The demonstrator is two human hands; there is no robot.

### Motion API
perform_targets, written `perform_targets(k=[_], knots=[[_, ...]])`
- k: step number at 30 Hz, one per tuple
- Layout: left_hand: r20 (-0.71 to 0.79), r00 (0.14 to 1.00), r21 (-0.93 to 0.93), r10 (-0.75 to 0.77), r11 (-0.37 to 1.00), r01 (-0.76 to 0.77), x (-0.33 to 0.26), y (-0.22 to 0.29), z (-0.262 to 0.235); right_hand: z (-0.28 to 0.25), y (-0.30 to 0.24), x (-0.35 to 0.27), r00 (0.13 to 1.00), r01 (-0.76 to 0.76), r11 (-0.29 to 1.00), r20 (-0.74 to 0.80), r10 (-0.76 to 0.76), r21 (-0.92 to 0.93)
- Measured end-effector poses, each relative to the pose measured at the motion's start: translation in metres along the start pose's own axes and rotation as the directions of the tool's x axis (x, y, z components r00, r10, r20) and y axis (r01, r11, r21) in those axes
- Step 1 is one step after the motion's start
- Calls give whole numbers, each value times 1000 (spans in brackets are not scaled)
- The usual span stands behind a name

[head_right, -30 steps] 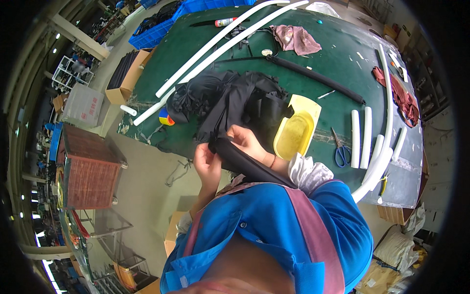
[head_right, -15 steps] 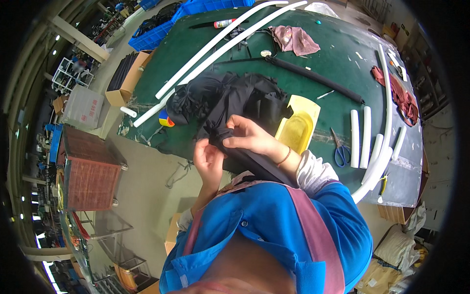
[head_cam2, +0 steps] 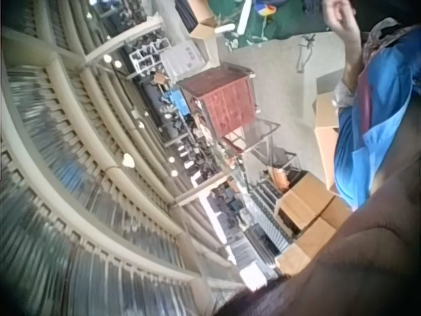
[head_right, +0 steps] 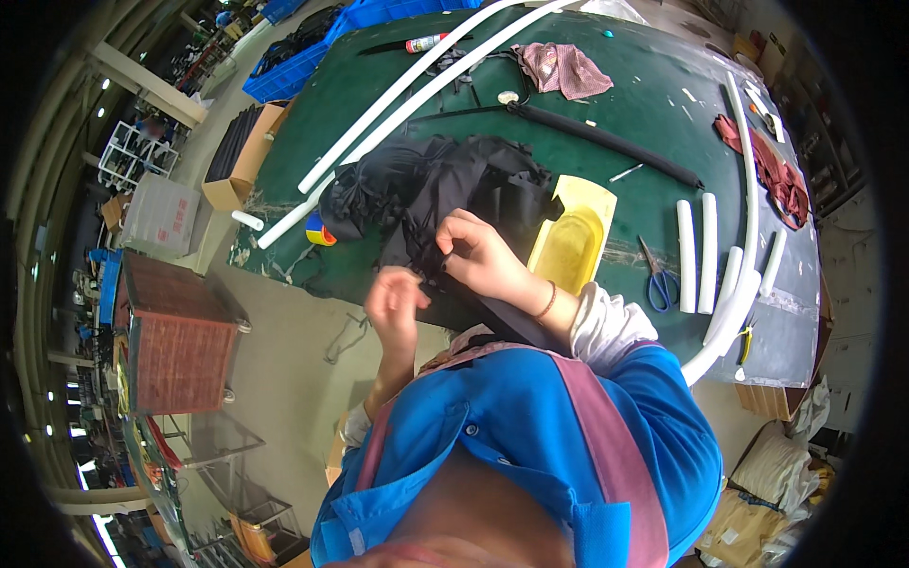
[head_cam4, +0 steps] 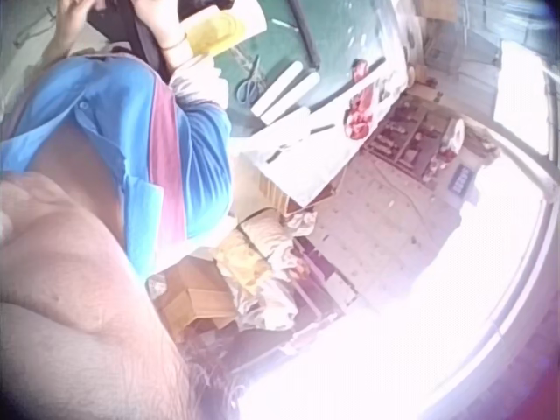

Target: The person repeatedly slides black fabric sleeves onto white cylindrical rods, trims excess fabric with scissors, and places the finished assemblies into a cardboard box. The process is repeated multiple times with consistent hand motions and tool use.

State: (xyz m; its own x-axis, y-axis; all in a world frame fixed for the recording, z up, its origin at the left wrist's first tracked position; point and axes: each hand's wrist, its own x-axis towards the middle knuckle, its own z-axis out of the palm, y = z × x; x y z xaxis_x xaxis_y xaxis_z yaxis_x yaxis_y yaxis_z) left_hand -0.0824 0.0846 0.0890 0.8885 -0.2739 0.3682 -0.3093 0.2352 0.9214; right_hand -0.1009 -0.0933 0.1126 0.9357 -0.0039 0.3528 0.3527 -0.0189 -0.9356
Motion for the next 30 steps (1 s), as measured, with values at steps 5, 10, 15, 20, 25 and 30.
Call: perform_targets(k=[5, 10, 15, 20, 25, 30], knots=[[170, 824, -440, -540, 707, 554, 37, 4, -10, 16, -14, -1, 991, 76, 990, 117, -62, -123], [76, 868, -610, -491, 666, 430, 68, -8, -22, -2, 17, -10, 906, -353, 936, 253, 341, 4], [-61, 693, -733, -718, 504, 457, 130, -58, -37, 14, 8, 4, 675, -732, 621, 422, 605, 280], [-157, 753, -765, -639, 561, 316, 155, -110, -99, -8, -27, -35, 643, -681, 726, 398, 654, -94], [-231, 886, -870, -401, 492, -5, 157, -103, -126, -9, -25, -38, 651, -699, 712, 477, 590, 73], [-70, 855, -707, -513, 630, 320, 107, -32, -68, -4, -2, -28, 799, -552, 833, 310, 515, 41]])
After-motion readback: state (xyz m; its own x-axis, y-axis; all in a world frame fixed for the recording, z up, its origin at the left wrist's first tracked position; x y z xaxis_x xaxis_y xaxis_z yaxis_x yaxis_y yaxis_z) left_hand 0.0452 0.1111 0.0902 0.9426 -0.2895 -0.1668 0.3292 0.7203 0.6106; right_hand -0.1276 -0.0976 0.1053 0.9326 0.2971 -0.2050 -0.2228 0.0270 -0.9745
